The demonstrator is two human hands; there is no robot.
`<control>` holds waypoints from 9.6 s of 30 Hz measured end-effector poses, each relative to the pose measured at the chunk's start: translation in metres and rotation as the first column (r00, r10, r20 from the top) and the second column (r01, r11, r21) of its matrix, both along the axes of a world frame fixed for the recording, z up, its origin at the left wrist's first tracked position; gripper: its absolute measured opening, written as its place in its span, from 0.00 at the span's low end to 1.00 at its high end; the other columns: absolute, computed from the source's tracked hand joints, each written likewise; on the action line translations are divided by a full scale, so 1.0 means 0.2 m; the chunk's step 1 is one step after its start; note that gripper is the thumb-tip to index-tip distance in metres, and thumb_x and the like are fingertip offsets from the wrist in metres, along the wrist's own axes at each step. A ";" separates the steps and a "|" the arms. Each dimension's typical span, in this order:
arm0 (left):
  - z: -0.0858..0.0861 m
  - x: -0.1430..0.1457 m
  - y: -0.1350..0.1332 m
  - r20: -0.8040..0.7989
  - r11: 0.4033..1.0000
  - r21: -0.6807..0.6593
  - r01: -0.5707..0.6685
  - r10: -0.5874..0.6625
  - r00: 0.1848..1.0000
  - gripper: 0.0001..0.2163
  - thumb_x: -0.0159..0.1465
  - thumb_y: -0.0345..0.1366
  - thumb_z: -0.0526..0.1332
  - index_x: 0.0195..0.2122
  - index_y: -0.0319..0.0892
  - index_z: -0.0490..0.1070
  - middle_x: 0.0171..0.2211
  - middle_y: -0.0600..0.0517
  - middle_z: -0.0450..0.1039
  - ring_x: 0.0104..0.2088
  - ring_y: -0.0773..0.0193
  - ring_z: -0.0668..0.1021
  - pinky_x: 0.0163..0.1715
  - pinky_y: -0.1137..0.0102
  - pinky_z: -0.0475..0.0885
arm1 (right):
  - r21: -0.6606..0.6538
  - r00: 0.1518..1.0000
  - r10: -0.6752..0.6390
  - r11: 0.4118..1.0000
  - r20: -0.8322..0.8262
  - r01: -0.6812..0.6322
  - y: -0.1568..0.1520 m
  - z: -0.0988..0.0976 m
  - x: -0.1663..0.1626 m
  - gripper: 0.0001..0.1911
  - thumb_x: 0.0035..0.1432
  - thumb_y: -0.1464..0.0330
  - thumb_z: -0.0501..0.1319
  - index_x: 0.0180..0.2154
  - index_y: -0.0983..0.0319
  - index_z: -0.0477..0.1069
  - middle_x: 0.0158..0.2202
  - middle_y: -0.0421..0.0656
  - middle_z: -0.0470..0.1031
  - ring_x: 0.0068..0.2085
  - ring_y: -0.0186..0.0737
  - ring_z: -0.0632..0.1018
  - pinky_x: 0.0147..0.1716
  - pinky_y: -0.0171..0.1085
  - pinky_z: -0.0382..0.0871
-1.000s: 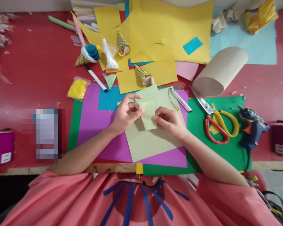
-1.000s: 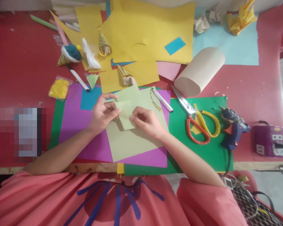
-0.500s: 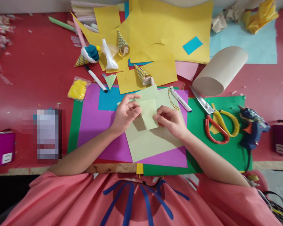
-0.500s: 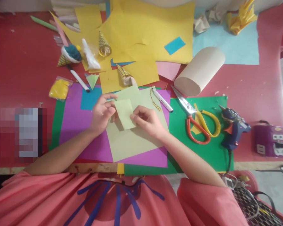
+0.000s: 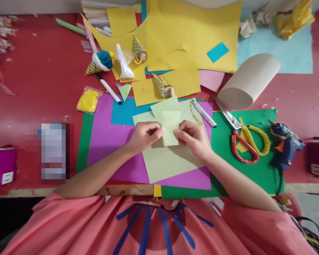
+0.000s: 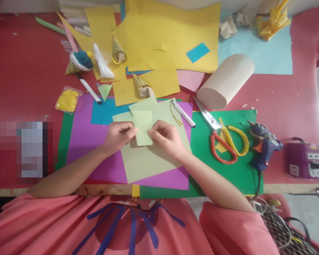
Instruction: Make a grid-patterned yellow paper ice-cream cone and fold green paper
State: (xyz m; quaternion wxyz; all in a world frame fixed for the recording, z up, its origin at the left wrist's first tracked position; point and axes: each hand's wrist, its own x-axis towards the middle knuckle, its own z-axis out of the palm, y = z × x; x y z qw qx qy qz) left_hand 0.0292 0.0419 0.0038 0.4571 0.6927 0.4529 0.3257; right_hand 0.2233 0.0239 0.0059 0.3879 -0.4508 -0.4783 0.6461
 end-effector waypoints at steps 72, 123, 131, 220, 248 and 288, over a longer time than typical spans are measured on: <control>-0.11 -0.05 0.02 0.165 0.993 0.118 -0.029 0.009 0.986 0.19 0.65 0.55 0.51 0.35 0.43 0.67 0.35 0.50 0.73 0.34 0.65 0.75 0.32 0.71 0.71 | 0.207 0.978 -0.031 0.978 0.204 -0.012 0.02 0.00 0.01 0.20 0.61 0.64 0.59 0.21 0.60 0.53 0.19 0.33 0.54 0.22 0.27 0.58 0.22 0.33 0.50; -0.10 -0.02 0.01 0.074 0.986 0.138 -0.089 0.079 0.994 0.16 0.61 0.43 0.63 0.50 0.47 0.72 0.47 0.49 0.75 0.44 0.63 0.77 0.39 0.72 0.75 | 0.266 0.944 -0.153 0.961 0.293 0.073 0.02 -0.03 -0.01 0.12 0.54 0.64 0.65 0.25 0.61 0.65 0.25 0.37 0.64 0.28 0.31 0.65 0.27 0.34 0.57; -0.12 -0.02 0.00 0.128 0.994 0.079 -0.077 0.067 0.990 0.15 0.62 0.42 0.63 0.50 0.47 0.70 0.48 0.49 0.73 0.38 0.67 0.78 0.33 0.76 0.77 | 0.161 0.942 -0.162 0.980 0.294 0.118 0.01 -0.03 -0.02 0.13 0.52 0.62 0.66 0.29 0.60 0.64 0.23 0.35 0.63 0.25 0.31 0.65 0.24 0.35 0.56; -0.10 0.00 0.02 0.287 0.996 0.025 -0.081 0.070 0.955 0.38 0.57 0.46 0.67 0.64 0.51 0.47 0.28 0.56 0.74 0.26 0.69 0.78 0.30 0.74 0.76 | 0.087 0.993 0.014 0.996 0.118 -0.025 0.01 -0.02 0.00 0.08 0.57 0.67 0.61 0.27 0.63 0.66 0.23 0.35 0.65 0.24 0.27 0.64 0.23 0.31 0.58; -0.08 -0.01 0.03 0.259 0.983 -0.026 -0.184 0.184 0.948 0.12 0.61 0.37 0.63 0.45 0.44 0.68 0.25 0.58 0.69 0.26 0.73 0.74 0.30 0.78 0.71 | 0.172 0.970 0.046 0.981 0.240 -0.089 0.02 -0.01 0.00 0.09 0.58 0.67 0.60 0.27 0.63 0.66 0.24 0.36 0.65 0.23 0.27 0.63 0.23 0.31 0.57; -0.03 -0.01 0.01 -0.035 0.997 0.060 0.046 -0.044 0.998 0.16 0.65 0.40 0.57 0.22 0.41 0.61 0.15 0.59 0.63 0.16 0.75 0.64 0.16 0.78 0.57 | 0.127 0.992 -0.117 0.986 0.041 0.111 0.00 -0.03 0.01 0.11 0.58 0.64 0.63 0.28 0.61 0.66 0.22 0.36 0.68 0.23 0.27 0.69 0.23 0.31 0.62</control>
